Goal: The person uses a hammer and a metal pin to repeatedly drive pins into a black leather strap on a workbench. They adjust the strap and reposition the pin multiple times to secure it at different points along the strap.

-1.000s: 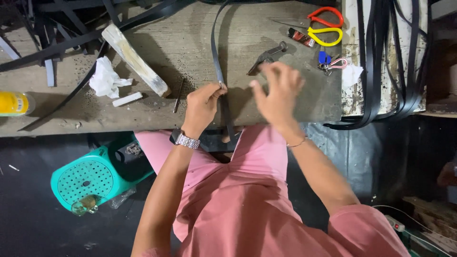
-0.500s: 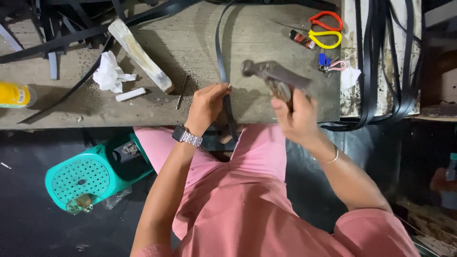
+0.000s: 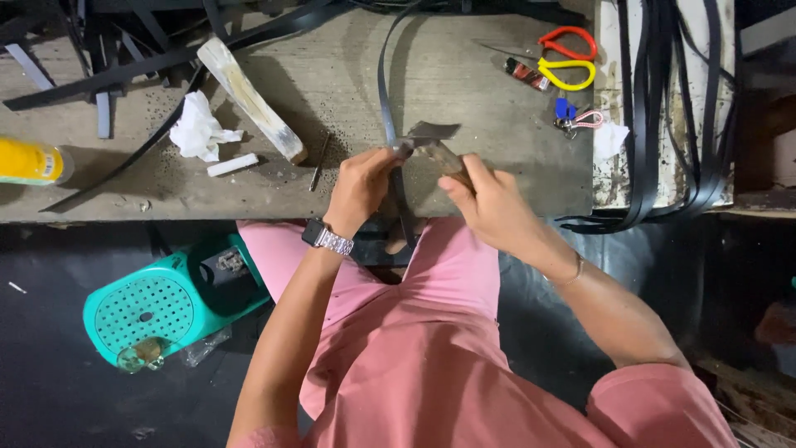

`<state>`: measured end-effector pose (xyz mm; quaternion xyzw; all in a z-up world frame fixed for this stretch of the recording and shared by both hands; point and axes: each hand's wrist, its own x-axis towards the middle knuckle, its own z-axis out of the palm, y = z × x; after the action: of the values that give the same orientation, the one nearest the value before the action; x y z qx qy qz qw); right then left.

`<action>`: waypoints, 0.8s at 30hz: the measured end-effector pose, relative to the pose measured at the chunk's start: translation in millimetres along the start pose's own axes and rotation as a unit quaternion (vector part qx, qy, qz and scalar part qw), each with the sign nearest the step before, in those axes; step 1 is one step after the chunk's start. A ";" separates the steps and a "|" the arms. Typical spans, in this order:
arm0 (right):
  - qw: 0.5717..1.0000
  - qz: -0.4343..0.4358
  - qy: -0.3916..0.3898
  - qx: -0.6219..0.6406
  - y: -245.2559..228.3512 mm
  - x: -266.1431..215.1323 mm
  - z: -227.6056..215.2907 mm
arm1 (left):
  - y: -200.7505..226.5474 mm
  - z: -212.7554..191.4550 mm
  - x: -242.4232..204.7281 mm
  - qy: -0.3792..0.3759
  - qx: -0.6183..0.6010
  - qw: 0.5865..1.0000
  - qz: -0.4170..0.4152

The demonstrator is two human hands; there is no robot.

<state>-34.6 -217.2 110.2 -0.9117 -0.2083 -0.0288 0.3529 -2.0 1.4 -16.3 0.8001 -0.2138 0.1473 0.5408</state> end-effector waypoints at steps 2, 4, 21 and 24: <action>1.000 0.012 0.025 -0.012 21.6 -7.8 7.1 | 7.0 -4.0 3.7 -0.003 -0.012 1.000 -0.007; 0.998 0.024 0.047 -0.022 43.8 -13.7 16.2 | 6.6 -2.8 2.5 -0.005 -0.023 1.000 -0.017; 0.988 -0.064 -0.062 -0.127 53.9 25.1 90.3 | 5.4 -6.8 -1.8 -0.032 0.015 0.999 -0.010; 0.987 -0.079 -0.039 -0.138 55.2 17.8 90.7 | 8.6 -7.4 1.2 -0.023 0.009 0.999 -0.024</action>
<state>-4.9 -188.0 10.9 -0.9326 -0.2878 -0.0493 0.2123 -5.2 5.3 -6.1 0.8130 -0.2055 0.1183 0.5318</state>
